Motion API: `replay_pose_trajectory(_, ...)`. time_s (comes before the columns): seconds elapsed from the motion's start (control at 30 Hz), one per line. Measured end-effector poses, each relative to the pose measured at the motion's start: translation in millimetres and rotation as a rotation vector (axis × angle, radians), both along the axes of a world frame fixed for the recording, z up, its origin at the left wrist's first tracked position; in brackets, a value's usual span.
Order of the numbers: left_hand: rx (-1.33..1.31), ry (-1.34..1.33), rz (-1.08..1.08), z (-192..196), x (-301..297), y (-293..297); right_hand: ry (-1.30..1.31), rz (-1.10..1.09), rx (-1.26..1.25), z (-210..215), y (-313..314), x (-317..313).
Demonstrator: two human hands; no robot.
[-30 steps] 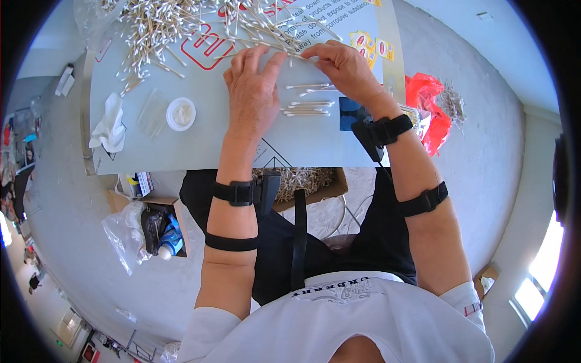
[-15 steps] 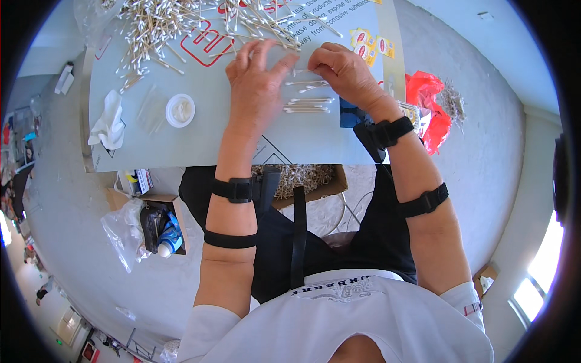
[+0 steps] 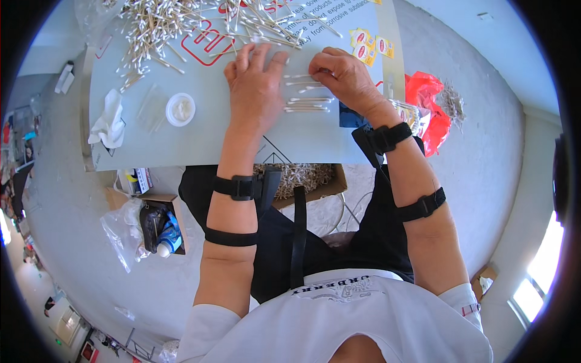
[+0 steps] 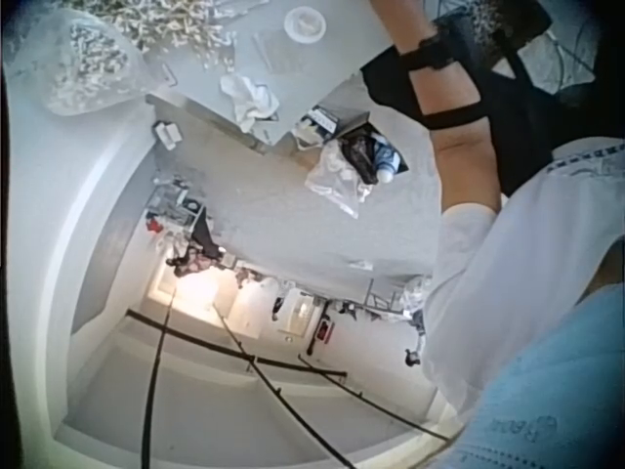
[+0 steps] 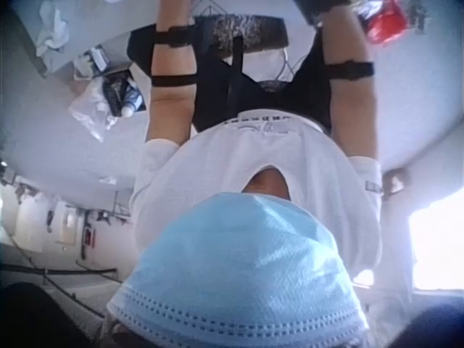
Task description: The recorder is sorting and packaging cotton swabs at a workstation on the floor.
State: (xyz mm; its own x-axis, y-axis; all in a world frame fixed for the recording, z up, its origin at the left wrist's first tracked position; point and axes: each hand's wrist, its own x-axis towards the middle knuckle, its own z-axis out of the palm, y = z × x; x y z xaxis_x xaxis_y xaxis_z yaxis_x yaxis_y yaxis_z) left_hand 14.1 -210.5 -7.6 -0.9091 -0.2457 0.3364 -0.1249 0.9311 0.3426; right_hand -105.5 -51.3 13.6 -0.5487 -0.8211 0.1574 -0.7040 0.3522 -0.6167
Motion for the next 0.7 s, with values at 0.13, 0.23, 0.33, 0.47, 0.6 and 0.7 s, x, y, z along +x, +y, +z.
replay_pose_trajectory(0.13,-0.018,0.119,0.061,-5.8,-0.2,-10.5,-0.061,-0.007,-0.001,-1.0,0.6,-0.3)
replay_pose_trajectory(0.23,0.025,0.127,0.059,-6.7,-1.7,-10.5,-0.06,-0.01,0.011,-2.0,0.5,-0.9)
replay_pose_trajectory(0.33,0.012,0.14,0.1,-8.4,-2.0,-9.3,-0.001,-0.038,-0.009,-2.3,-2.6,0.4)
replay_pose_trajectory(0.47,0.078,0.231,0.14,-10.4,-2.3,-12.5,0.032,-0.047,-0.002,-2.3,-7.2,-0.7)
replay_pose_trajectory(0.6,0.104,0.226,0.131,-6.7,-1.8,-12.3,0.094,-0.013,0.1,-0.8,-16.8,-10.2)
replay_pose_trajectory(0.7,0.096,0.262,0.103,-6.0,-2.7,-11.9,0.059,-0.063,-0.029,-8.6,-23.5,-17.4)
